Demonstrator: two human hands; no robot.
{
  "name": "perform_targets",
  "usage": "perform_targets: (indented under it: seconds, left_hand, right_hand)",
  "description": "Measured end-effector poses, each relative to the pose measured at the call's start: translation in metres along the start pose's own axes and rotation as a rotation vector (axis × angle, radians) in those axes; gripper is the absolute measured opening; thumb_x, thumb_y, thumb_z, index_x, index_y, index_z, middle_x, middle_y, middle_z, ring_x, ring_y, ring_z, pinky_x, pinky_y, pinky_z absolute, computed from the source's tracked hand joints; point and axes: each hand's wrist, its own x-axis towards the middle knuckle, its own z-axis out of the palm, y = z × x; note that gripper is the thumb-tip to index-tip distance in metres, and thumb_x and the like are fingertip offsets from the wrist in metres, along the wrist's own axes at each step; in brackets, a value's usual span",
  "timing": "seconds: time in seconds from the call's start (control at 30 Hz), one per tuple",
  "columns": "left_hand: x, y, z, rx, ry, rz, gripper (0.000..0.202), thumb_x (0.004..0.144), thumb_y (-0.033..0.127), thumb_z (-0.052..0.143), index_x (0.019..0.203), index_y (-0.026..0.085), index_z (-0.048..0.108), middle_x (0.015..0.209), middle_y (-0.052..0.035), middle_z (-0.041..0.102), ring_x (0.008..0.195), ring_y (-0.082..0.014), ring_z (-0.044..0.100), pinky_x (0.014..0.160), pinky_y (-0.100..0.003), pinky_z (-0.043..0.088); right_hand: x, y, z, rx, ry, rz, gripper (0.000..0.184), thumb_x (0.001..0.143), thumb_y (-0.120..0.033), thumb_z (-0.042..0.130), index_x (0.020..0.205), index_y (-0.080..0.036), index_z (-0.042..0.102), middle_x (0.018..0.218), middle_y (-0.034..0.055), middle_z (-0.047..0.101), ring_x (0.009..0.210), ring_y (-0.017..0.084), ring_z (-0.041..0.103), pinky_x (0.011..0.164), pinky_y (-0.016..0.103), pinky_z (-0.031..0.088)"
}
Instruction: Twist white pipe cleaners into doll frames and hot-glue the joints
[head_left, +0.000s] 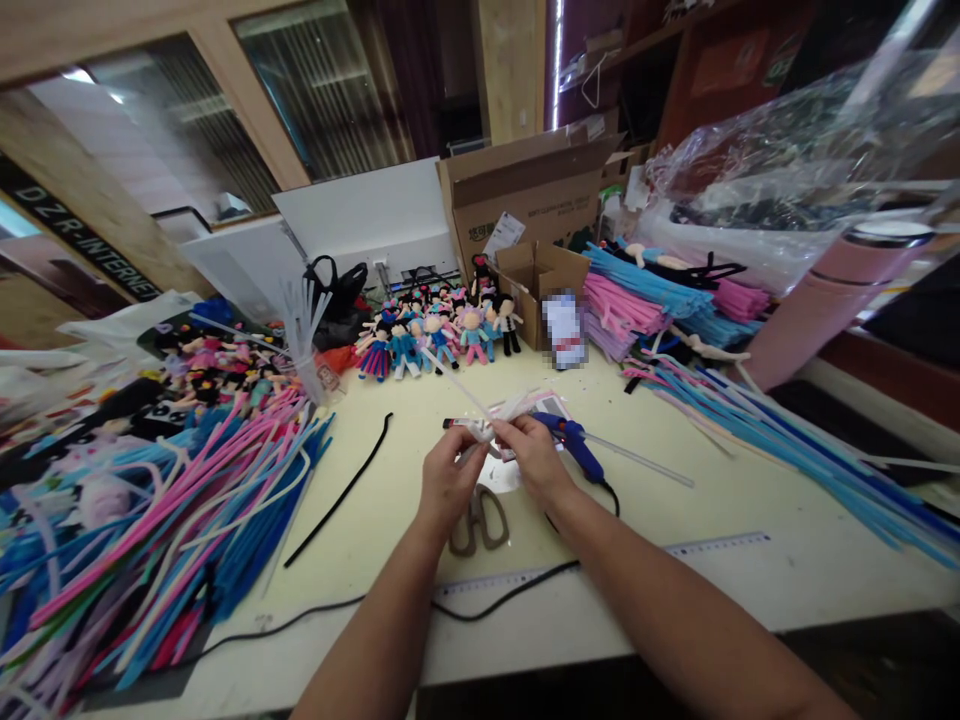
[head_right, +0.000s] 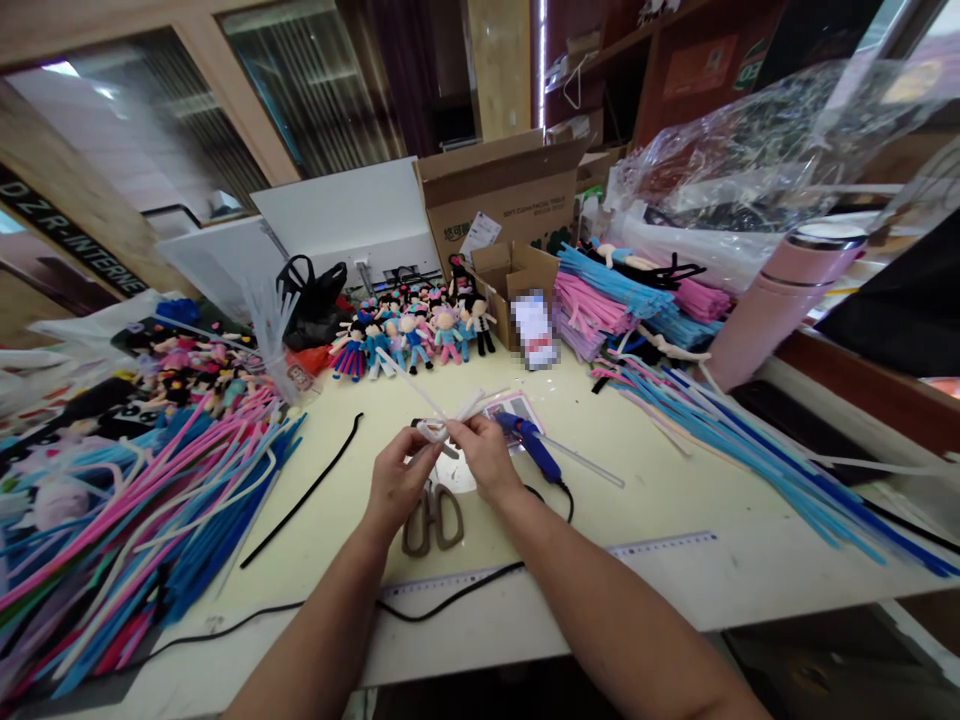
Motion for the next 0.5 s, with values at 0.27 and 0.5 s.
perform_targets:
  seconds: [0.27, 0.5]
  left_hand:
    - [0.0005, -0.0010, -0.0002, -0.078, 0.039, -0.012, 0.009, 0.071, 0.028, 0.066, 0.077, 0.022, 0.067, 0.076, -0.0016, 0.064, 0.071, -0.0160, 0.052, 0.072, -0.026, 0.040]
    - [0.0020, -0.0021, -0.0022, -0.127, -0.010, -0.063, 0.018, 0.074, 0.038, 0.063, 0.078, 0.021, 0.067, 0.075, -0.0024, 0.063, 0.071, -0.0153, 0.052, 0.069, -0.026, 0.040]
  right_hand:
    - [-0.0015, -0.0044, 0.0017, 0.066, -0.020, 0.009, 0.025, 0.064, -0.038, 0.071, 0.064, -0.015, 0.060, 0.057, -0.0028, 0.054, 0.055, 0.010, 0.046, 0.056, 0.024, 0.036]
    - [0.0002, -0.0058, 0.0000, 0.107, -0.054, 0.038, 0.025, 0.065, -0.038, 0.070, 0.073, -0.015, 0.063, 0.063, -0.0011, 0.058, 0.054, 0.010, 0.047, 0.051, 0.023, 0.035]
